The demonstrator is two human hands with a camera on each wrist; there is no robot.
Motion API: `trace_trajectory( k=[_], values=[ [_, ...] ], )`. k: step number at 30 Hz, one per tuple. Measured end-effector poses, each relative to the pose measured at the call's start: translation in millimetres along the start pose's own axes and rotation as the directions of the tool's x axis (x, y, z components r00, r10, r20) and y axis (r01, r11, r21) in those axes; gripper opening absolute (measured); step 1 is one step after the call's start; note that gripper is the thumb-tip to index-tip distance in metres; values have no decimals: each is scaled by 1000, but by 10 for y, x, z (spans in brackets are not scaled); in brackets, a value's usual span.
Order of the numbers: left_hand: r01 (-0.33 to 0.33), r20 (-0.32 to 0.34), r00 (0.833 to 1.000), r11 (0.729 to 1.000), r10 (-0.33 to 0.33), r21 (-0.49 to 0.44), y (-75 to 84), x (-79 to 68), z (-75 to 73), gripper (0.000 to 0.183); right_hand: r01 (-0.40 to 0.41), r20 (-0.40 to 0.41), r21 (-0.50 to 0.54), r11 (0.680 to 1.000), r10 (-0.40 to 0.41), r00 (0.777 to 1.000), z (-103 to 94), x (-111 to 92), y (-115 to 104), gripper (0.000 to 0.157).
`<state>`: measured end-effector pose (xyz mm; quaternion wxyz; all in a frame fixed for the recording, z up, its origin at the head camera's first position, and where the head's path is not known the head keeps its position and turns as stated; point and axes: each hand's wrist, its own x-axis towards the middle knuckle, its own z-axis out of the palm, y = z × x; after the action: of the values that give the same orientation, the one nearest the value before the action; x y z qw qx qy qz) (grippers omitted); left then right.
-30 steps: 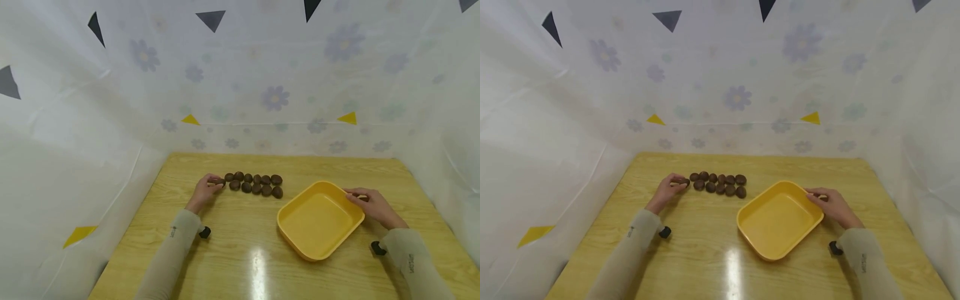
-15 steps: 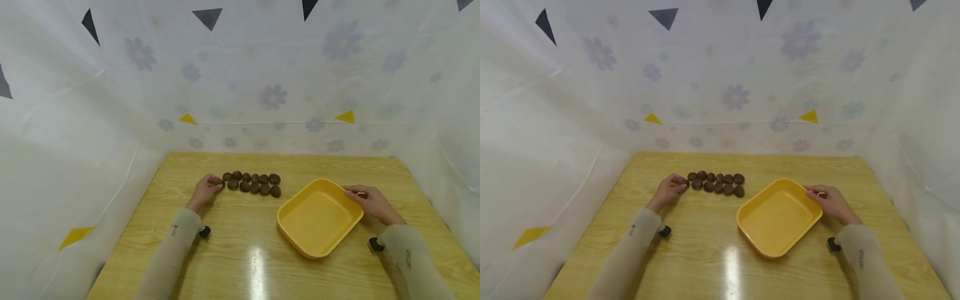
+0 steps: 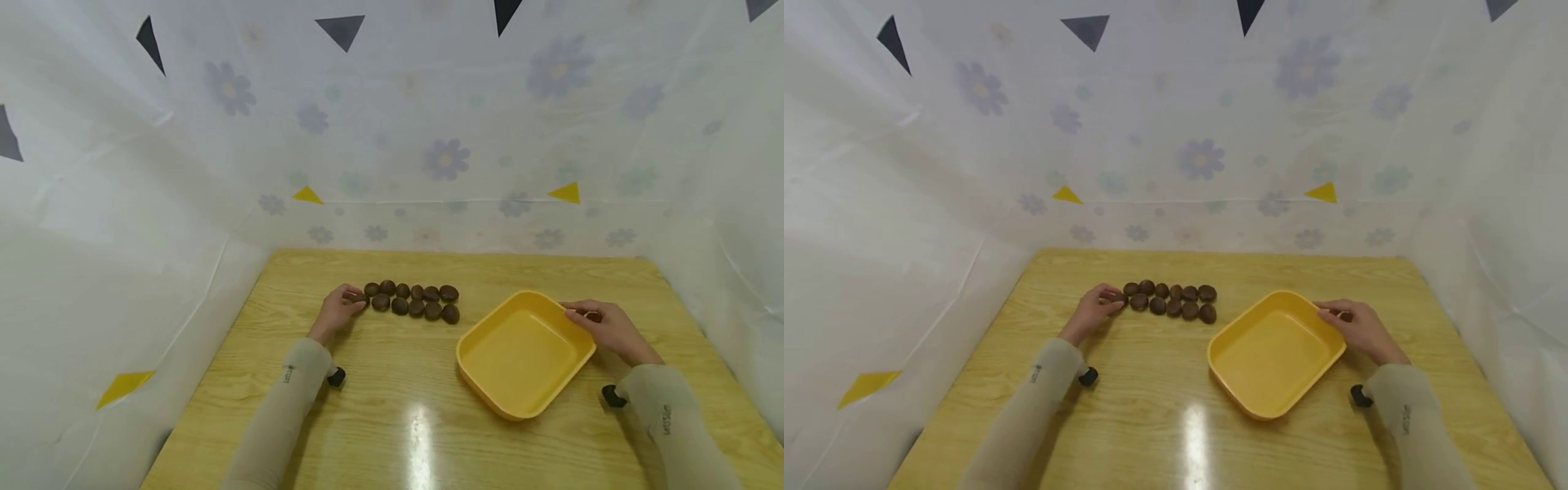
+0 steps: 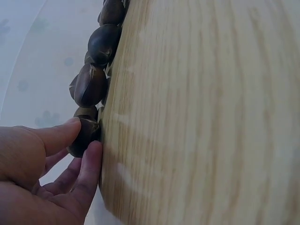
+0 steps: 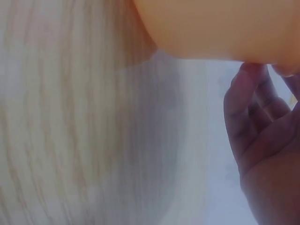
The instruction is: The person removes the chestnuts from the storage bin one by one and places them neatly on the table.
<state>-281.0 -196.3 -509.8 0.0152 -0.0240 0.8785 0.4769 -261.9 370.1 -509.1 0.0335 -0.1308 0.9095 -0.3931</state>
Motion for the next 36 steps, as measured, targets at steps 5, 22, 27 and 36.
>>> trace_trajectory(
  k=[5, 22, 27, 36],
  values=[
    [-2, 17, 1000, 1000, 2, 3, -15, 12, -10, 29, 2, -15, -1, 1000, -2, 1000, -9, -3, -38, 49],
    [-2, 62, 998, 1000, 2, 1, 21, -2, -41, 32, -7, -93, 28, 1000, 9, 996, 0, 29, 50, 47],
    [-15, 67, 998, 1000, 14, 17, 10, 18, -56, 36, -15, -101, 33, 999, 18, 995, 6, 44, 66, 48],
    [-15, 68, 998, 1000, 14, 2, -28, 1, -84, 41, -22, -83, 42, 999, 26, 996, 8, 29, 57, 50]
  ],
)
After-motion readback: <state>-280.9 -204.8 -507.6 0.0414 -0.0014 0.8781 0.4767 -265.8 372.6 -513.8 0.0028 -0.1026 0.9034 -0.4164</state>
